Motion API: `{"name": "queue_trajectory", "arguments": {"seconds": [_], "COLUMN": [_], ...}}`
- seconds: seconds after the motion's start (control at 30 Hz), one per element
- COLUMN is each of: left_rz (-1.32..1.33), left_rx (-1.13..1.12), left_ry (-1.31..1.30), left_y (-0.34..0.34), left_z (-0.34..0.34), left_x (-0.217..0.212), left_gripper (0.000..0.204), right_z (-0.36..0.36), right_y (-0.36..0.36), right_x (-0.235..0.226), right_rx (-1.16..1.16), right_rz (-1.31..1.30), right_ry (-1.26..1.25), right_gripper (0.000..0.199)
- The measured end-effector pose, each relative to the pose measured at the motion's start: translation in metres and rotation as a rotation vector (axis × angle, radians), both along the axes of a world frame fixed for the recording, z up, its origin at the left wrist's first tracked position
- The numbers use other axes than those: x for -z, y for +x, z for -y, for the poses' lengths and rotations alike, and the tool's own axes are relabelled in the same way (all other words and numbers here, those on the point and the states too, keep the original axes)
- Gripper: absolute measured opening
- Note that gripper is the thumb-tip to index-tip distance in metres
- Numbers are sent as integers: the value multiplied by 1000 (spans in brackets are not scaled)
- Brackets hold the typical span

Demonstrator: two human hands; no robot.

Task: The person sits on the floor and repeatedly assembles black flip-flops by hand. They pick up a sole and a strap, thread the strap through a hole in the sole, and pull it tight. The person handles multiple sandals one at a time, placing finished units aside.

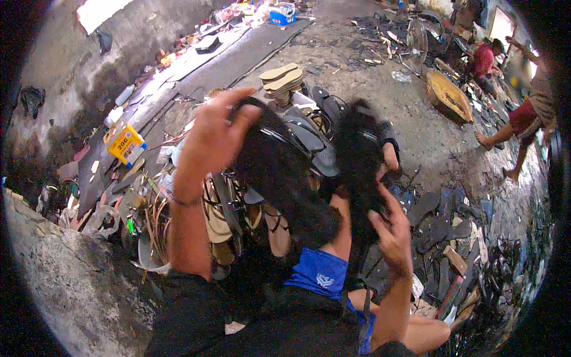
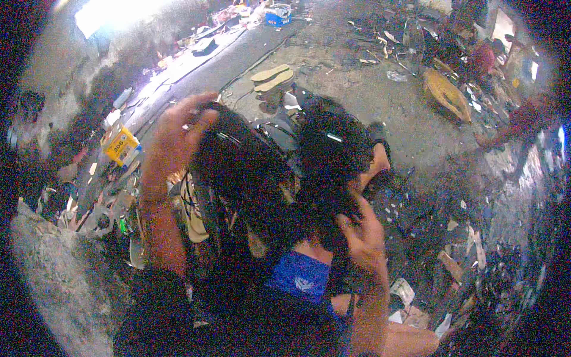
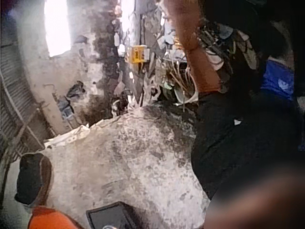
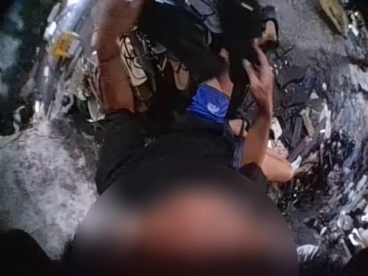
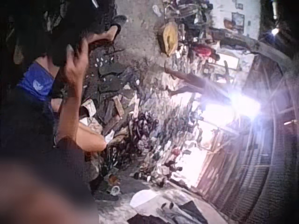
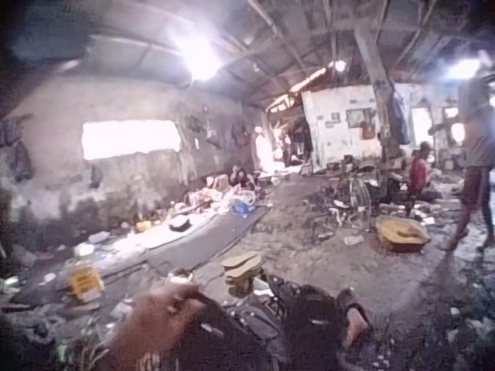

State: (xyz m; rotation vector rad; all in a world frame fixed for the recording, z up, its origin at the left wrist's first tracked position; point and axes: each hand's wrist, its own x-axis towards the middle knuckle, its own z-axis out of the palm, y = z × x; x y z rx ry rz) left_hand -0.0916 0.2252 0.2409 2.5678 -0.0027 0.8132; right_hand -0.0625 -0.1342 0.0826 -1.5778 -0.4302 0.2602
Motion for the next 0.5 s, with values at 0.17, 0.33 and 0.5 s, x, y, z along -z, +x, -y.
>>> {"name": "queue_trajectory", "arguments": {"seconds": [0.17, 0.33, 0.5], "left_rz": [-219, -421, 280], "left_rx": [-270, -365, -226], "left_ry": [53, 166, -57], "left_y": [9, -11, -39], "left_z": [-115, -135, -24], "left_x": [39, 83, 65], "left_gripper": [39, 49, 45], "right_z": [-142, -123, 41], "right_y": [43, 23, 88], "right_x": [-32, 9, 118], "right_rx": [-154, 106, 547], "right_rz": [382, 543, 159], "right_ry": [-166, -250, -700], "right_gripper": [45, 32, 40]}}
